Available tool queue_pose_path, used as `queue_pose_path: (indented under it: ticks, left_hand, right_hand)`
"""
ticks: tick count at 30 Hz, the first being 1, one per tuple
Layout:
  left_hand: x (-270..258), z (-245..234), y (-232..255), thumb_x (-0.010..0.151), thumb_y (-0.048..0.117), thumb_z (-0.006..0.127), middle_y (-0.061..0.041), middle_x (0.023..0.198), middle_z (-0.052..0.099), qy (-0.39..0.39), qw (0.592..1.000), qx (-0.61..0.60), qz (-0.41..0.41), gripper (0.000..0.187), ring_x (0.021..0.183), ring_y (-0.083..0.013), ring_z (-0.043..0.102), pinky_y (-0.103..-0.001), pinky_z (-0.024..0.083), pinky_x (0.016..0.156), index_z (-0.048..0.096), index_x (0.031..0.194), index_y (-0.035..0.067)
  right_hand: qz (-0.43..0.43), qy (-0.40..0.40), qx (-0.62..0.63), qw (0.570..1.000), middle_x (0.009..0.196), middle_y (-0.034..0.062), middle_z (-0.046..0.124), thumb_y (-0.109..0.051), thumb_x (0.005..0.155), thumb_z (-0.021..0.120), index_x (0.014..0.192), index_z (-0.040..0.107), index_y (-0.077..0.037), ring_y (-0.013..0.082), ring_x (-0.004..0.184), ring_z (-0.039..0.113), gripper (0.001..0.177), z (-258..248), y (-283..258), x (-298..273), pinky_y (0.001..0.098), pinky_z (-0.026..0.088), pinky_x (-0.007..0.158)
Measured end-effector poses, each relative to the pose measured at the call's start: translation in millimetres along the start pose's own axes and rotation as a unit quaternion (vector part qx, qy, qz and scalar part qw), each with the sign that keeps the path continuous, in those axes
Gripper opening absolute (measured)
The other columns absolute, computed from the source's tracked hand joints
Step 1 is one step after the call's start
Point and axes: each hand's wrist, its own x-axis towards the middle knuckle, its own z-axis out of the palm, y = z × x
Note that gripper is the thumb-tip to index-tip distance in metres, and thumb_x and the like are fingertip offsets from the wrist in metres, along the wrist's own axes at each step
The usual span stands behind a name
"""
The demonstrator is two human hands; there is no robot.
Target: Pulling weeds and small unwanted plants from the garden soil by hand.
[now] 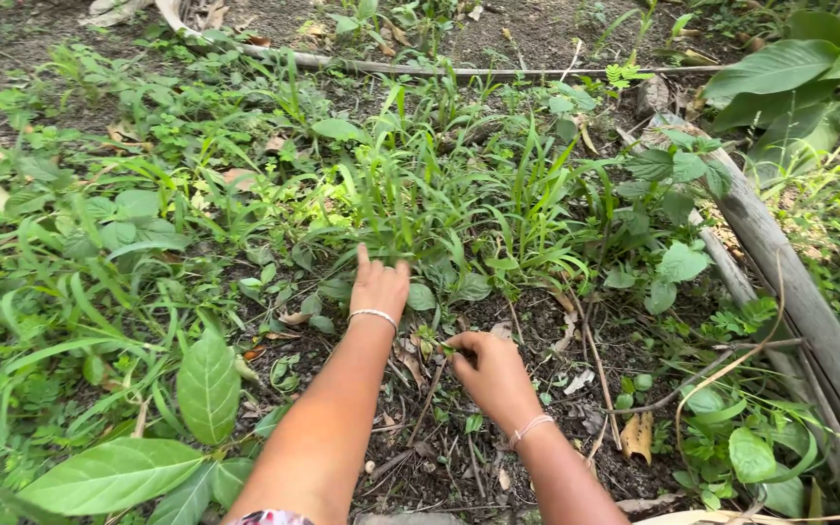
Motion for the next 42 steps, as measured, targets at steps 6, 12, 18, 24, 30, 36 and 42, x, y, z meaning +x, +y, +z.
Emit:
queue_pose_path:
  ticks: [6, 12, 18, 24, 30, 36, 42]
  left_hand:
    - [16, 20, 4, 0.098, 0.019, 0.051, -0.009, 0.116, 0.071, -0.087, 0.990, 0.100, -0.051, 0.031, 0.119, -0.0342, 0.058, -0.065, 0.009, 0.117, 0.078, 0.113, 0.016]
    - [7, 55, 3, 0.094, 0.019, 0.053, -0.007, 0.123, 0.068, -0.043, 0.991, 0.049, -0.119, 0.030, 0.121, -0.0316, 0.055, -0.061, 0.016, 0.113, 0.079, 0.109, 0.018]
    - [-11, 59, 0, 0.093, 0.018, 0.056, -0.006, 0.115, 0.071, -0.051, 0.987, -0.040, -0.145, 0.026, 0.118, -0.0303, 0.057, -0.058, 0.026, 0.107, 0.080, 0.104, 0.020]
    - [-12, 48, 1, 0.093, 0.015, 0.058, -0.004, 0.111, 0.074, -0.100, 0.973, -0.116, -0.174, 0.024, 0.117, -0.0278, 0.061, -0.054, 0.030, 0.104, 0.081, 0.099, 0.021]
    - [-21, 42, 6, 0.098, 0.018, 0.055, -0.008, 0.110, 0.075, -0.134, 0.947, -0.191, -0.221, 0.025, 0.112, -0.0290, 0.066, -0.053, 0.031, 0.106, 0.080, 0.101, 0.017]
    - [-30, 40, 9, 0.099, 0.022, 0.055, -0.008, 0.113, 0.074, -0.135, 0.932, -0.246, -0.231, 0.024, 0.111, -0.0304, 0.066, -0.052, 0.030, 0.107, 0.077, 0.108, 0.021]
    - [-36, 50, 15, 0.101, 0.032, 0.056, -0.007, 0.119, 0.071, -0.112, 0.924, -0.268, -0.250, 0.023, 0.112, -0.0316, 0.065, -0.051, 0.034, 0.100, 0.074, 0.113, 0.022]
  right_hand:
    - [-0.029, 0.007, 0.021, 0.999, 0.091, 0.0120, 0.078, -0.011, 0.082, 0.073, 0.108, 0.076, -0.006, 0.0215, 0.070, 0.070, 0.027, 4, 6, 1, 0.0332, 0.056, 0.070]
    - [-0.015, 0.002, 0.035, 0.999, 0.090, 0.0118, 0.079, -0.013, 0.083, 0.073, 0.107, 0.077, -0.006, 0.0203, 0.070, 0.072, 0.025, 4, 6, 2, 0.0330, 0.056, 0.070]
    - [0.000, 0.001, 0.010, 1.000, 0.092, 0.0129, 0.079, -0.014, 0.085, 0.071, 0.108, 0.077, -0.007, 0.0232, 0.069, 0.071, 0.025, 5, 5, 1, 0.0347, 0.056, 0.069]
    - [-0.101, 0.088, -0.021, 0.991, 0.087, 0.0163, 0.076, -0.012, 0.084, 0.073, 0.103, 0.078, -0.004, 0.0244, 0.073, 0.070, 0.022, 18, 32, 9, 0.0357, 0.055, 0.070]
    - [-0.009, 0.096, 0.027, 0.995, 0.080, 0.0159, 0.074, -0.014, 0.087, 0.070, 0.107, 0.078, -0.005, 0.0227, 0.062, 0.067, 0.023, 10, 16, 6, 0.0353, 0.052, 0.063]
    - [0.016, 0.083, 0.038, 0.996, 0.077, 0.0150, 0.074, -0.014, 0.087, 0.070, 0.108, 0.076, -0.005, 0.0207, 0.059, 0.066, 0.024, 19, 31, 11, 0.0348, 0.051, 0.059]
    - [0.030, 0.073, 0.038, 0.996, 0.076, 0.0163, 0.074, -0.013, 0.088, 0.069, 0.108, 0.078, -0.005, 0.0232, 0.059, 0.064, 0.023, 11, 19, 6, 0.0374, 0.051, 0.058]
